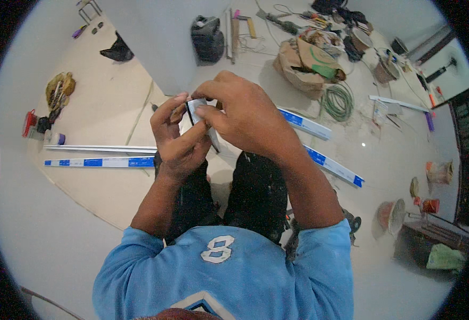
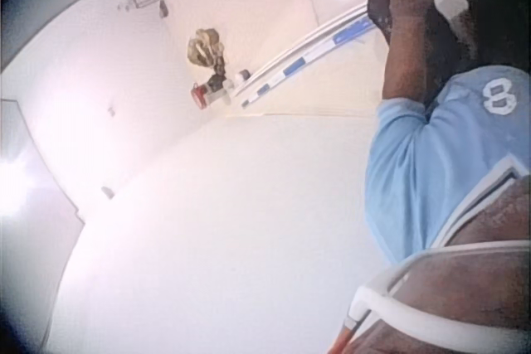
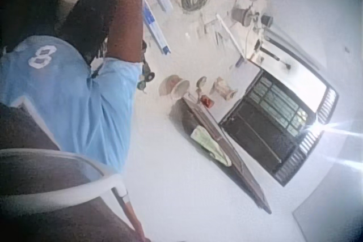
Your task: The person sits on the floor and assembles aluminum profiles by inserting small metal connectors into the ends of the profiles. They use pliers to adjust the connectors and a yellow caulking gun to apply adhesive into the profile ends before inserting the connectors.
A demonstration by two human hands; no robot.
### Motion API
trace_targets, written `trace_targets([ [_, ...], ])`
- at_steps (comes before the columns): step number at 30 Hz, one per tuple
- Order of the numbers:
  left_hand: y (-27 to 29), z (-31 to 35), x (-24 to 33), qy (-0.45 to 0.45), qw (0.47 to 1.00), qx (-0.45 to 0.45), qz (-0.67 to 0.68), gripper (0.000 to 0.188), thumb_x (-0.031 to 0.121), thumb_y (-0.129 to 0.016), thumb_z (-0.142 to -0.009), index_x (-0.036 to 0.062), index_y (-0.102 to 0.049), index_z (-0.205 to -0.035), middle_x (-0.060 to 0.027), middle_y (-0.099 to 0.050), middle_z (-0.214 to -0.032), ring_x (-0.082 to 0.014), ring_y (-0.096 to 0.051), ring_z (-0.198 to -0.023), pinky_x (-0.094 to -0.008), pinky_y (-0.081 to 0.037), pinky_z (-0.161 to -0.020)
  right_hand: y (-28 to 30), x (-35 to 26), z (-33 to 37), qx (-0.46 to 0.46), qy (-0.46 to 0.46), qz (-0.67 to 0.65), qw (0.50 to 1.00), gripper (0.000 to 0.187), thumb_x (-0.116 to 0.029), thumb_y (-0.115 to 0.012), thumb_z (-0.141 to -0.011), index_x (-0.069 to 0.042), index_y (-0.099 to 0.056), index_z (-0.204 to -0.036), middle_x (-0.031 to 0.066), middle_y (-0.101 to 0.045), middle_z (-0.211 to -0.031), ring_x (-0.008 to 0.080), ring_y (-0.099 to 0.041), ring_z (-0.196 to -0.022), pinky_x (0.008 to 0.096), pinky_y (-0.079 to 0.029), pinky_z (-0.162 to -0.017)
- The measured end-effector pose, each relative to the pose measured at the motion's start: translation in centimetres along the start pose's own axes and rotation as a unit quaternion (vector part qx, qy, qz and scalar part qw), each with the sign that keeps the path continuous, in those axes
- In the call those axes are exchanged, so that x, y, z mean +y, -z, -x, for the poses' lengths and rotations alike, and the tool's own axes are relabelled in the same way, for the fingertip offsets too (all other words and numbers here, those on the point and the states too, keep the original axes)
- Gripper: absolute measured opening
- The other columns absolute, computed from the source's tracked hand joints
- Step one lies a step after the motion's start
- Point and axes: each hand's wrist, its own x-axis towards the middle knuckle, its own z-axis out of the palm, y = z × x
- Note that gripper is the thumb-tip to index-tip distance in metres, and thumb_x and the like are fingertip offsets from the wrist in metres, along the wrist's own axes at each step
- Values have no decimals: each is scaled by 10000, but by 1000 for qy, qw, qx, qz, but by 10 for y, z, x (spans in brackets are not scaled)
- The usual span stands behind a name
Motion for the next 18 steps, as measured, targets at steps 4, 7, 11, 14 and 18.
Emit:
trace_targets([
  [4, -13, 7, -3, -2, 997, 37, 72, 482, -52, -797, -817, 77, -619, -1247, -240, -454, -1460, -392, -569, -1395, -474, -588, -1118, 13, -22, 4, 6, 0, 76, 997, 217, -163, -756, -937, -42, -770, -1115, 160, -725, -993, 343, -726, -893, 449, -587, -812],
  [7, -16, 11, -7, 16, 992, 59, 112, 668, -22, -810, -804, 93, -473, -1369, -245, -459, -1455, -391, -578, -1374, -475, -588, -1117, 22, -22, 1, 10, 0, 47, 999, 199, -177, -778, -972, -48, -765, -1123, 100, -744, -945, 222, -735, -842, 378, -607, -768],
  [11, -12, 13, -11, 22, 992, 39, 117, 760, -2, -787, -776, 94, -422, -1435, -231, -506, -1427, -372, -593, -1336, -475, -569, -1097, 48, -10, 5, 112, -84, -148, 979, 191, -211, -769, -1008, -47, -757, -1106, 107, -767, -939, 198, -743, -868, 365, -621, -799],
  [14, -5, 11, -11, 41, 992, 22, 116, 747, -5, -780, -773, 74, -460, -1443, -231, -556, -1403, -366, -603, -1324, -478, -562, -1082, 44, 15, 16, 156, -135, -290, 935, 223, -206, -765, -1029, -14, -736, -1139, 75, -742, -943, 155, -716, -815, 312, -617, -756],
  [18, 8, 7, -9, 49, 992, -14, 120, 705, -58, -717, -796, 29, -451, -1443, -242, -537, -1431, -353, -636, -1327, -483, -581, -1124, 19, 34, 33, 135, -175, -417, 881, 220, -226, -752, -1048, -17, -724, -1111, 40, -684, -901, 141, -674, -775, 334, -628, -738],
])
